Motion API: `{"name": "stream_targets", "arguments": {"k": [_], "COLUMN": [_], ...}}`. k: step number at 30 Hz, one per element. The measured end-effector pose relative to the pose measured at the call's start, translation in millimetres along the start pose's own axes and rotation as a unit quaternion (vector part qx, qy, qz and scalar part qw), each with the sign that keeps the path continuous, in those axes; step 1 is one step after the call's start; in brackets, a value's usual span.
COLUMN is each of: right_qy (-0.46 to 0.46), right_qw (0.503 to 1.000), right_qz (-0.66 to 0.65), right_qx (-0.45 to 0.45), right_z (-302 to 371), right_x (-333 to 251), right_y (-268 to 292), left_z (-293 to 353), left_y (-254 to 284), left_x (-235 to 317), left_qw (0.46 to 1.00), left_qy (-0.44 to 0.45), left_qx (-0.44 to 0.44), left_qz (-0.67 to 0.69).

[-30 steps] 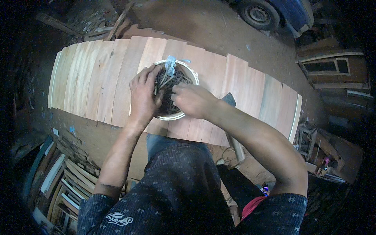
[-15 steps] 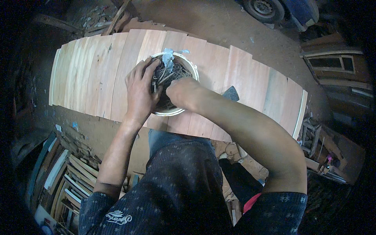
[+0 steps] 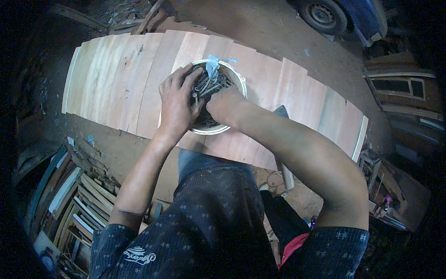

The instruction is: The person arranges several wooden planks side-by-side on a workbench to form a flat surface. They then retrieve a bucket of nails and repeatedly pick up handfuls of nails, dropping them onto the assembled planks.

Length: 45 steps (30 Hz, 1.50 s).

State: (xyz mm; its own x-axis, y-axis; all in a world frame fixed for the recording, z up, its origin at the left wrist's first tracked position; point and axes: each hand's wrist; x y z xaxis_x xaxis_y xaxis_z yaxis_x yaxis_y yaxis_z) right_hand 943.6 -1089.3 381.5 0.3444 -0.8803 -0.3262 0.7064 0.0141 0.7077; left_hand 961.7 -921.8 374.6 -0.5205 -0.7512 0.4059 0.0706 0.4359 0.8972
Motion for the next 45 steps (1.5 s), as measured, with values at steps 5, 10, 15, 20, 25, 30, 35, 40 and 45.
{"name": "stream_targets", "arguments": {"k": [5, 10, 15, 20, 25, 30, 35, 40, 45], "right_qy": [-0.001, 0.024, -0.015, -0.024, 0.013, -0.017, -0.068, -0.15, -0.11], "right_qw": [1.0, 0.998, 0.999, 0.999, 0.997, 0.986, 0.984, 0.973, 0.977], "right_qz": [-0.007, -0.057, -0.025, -0.045, -0.058, -0.134, -0.14, -0.172, -0.177], "right_qx": [0.0, 0.013, -0.019, 0.016, 0.057, 0.093, 0.089, 0.039, 0.051], "right_z": [-4.7, -7.4, -6.1, 8.3, 2.3, -6.1, -7.2, -15.6, -7.2], "right_x": [-4.3, 4.1, -7.4, 5.0, 2.1, -1.4, -5.7, -9.7, -8.1], "right_y": [4.9, 1.4, 11.9, 18.8, 4.6, -13.0, -11.3, -10.8, -4.8], "left_z": [1.1, 0.8, 1.8, 2.6, 3.4, 3.6, 1.5, 1.7, 2.9], "left_y": [-6.6, -7.2, -8.5, -6.9, -8.4, -9.8, -8.9, -10.5, -9.5], "left_x": [-4.5, -4.3, -5.1, -2.8, -4.0, -3.4, -1.5, 1.2, 2.3], "left_qw": [0.999, 0.999, 0.999, 0.999, 0.999, 0.999, 0.999, 0.998, 0.999], "left_qy": [-0.007, -0.005, 0.002, 0.004, 0.016, 0.016, 0.011, 0.008, 0.002], "left_qx": [0.013, 0.021, 0.022, 0.029, 0.031, 0.033, 0.035, 0.039, 0.046], "left_qz": [-0.032, -0.031, -0.024, -0.014, -0.014, -0.019, -0.032, -0.044, -0.017]}}
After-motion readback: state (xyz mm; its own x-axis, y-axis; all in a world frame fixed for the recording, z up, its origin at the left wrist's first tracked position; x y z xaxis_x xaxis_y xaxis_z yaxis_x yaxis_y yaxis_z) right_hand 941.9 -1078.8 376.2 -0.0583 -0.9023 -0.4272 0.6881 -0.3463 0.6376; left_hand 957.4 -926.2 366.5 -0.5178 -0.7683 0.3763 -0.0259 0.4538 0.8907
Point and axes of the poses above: each hand's wrist, its own z-axis away from the middle knuckle, its own y-axis out of the back of the hand, x = y × z, and after that the axes turned 11 degrees about -z, right-handed
